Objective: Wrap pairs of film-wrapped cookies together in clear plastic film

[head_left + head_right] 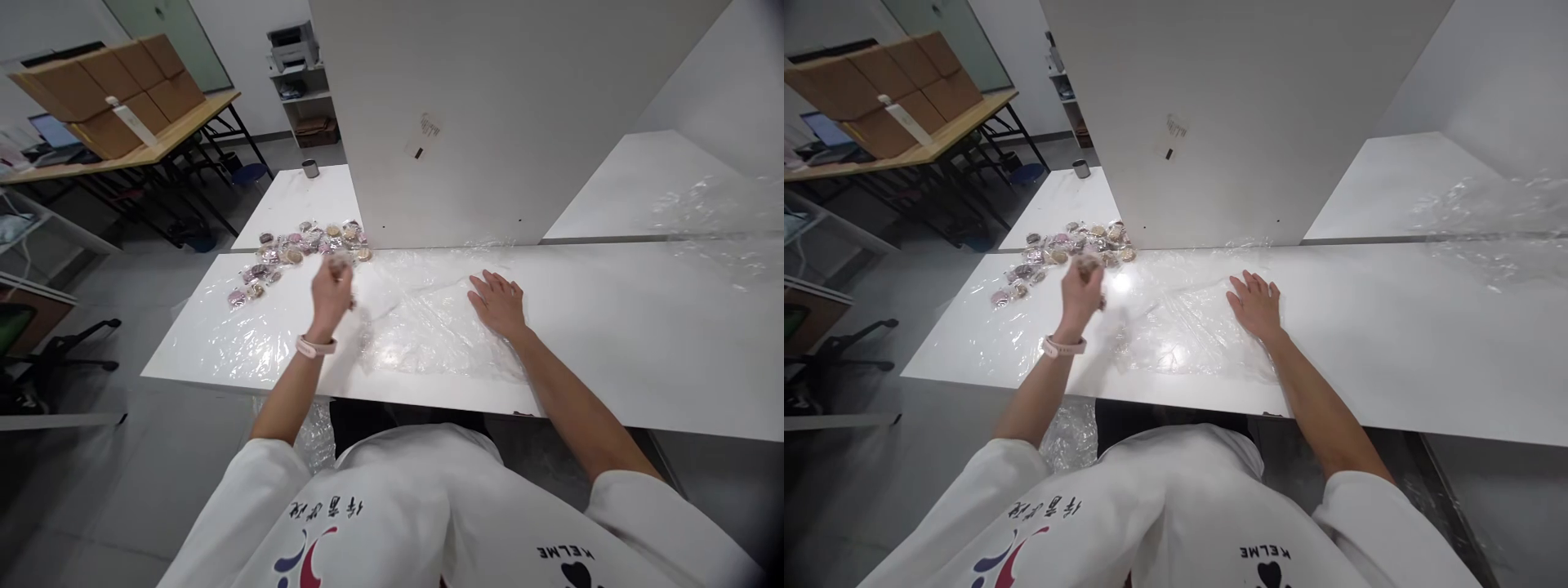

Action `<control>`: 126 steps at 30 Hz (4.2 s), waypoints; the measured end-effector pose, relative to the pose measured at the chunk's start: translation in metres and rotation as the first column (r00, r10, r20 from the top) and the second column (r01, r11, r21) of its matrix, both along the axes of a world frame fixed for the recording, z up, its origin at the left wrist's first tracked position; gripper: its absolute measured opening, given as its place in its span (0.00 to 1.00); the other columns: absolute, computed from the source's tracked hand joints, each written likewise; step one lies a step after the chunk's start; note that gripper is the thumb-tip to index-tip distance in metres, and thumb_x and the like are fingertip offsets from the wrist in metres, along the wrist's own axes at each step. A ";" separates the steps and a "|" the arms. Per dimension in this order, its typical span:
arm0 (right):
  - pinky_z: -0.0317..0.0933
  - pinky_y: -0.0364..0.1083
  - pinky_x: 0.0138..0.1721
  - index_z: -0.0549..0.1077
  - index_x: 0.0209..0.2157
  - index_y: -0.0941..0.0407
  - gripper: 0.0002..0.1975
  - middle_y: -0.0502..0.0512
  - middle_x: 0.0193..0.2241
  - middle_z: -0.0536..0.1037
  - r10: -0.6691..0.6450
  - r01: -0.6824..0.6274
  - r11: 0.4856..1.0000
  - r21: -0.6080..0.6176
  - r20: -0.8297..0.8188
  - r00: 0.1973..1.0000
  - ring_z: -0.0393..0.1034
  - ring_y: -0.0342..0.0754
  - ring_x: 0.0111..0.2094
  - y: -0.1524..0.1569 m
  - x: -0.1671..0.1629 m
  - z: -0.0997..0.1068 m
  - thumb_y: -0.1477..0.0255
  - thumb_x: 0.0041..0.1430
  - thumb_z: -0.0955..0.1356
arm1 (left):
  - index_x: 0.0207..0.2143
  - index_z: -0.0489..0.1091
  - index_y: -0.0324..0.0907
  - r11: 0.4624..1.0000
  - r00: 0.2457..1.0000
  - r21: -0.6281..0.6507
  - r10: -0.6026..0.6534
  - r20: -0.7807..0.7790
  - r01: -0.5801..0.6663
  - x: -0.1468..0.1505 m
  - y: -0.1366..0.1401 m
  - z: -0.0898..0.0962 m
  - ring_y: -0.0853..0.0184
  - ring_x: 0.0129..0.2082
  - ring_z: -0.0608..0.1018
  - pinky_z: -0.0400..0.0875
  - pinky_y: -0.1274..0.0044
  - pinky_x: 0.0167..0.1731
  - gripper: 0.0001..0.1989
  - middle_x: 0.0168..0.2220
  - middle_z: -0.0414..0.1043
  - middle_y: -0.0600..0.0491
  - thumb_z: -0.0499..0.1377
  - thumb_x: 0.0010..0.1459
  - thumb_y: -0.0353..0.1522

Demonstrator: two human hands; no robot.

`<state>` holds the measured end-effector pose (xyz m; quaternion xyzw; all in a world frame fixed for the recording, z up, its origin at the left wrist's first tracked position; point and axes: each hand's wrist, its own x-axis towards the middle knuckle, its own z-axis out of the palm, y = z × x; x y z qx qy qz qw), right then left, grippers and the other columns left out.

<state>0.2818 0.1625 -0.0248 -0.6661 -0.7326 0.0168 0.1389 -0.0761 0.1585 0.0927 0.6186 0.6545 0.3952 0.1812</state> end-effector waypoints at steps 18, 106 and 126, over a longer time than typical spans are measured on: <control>0.66 0.59 0.52 0.49 0.70 0.46 0.34 0.63 0.64 0.63 -0.214 0.348 0.936 0.062 -0.683 0.698 0.66 0.58 0.59 -0.073 0.045 0.018 0.53 0.66 0.58 | 0.69 0.48 0.45 0.794 0.672 -0.071 -0.555 -0.491 0.604 0.092 -0.109 -0.062 0.47 0.72 0.44 0.47 0.49 0.65 0.38 0.72 0.42 0.38 0.58 0.62 0.46; 0.57 0.57 0.50 0.78 0.44 0.57 0.14 0.64 0.48 0.77 0.083 -0.075 0.993 0.092 -0.082 0.993 0.66 0.61 0.50 -0.037 -0.013 0.070 0.68 0.65 0.62 | 0.39 0.69 0.40 0.857 0.673 -0.285 -0.513 -0.532 0.429 0.090 0.010 -0.038 0.59 0.39 0.74 0.65 0.70 0.38 0.06 0.40 0.75 0.45 0.53 0.64 0.25; 0.57 0.46 0.32 0.77 0.34 0.53 0.20 0.52 0.25 0.79 0.119 -0.177 0.972 -0.157 -0.321 0.940 0.71 0.49 0.29 -0.089 -0.020 0.042 0.60 0.69 0.58 | 0.43 0.71 0.42 0.795 0.766 -0.402 -0.579 -0.278 0.454 0.082 -0.050 -0.042 0.63 0.27 0.76 0.62 0.75 0.28 0.20 0.26 0.75 0.53 0.51 0.68 0.47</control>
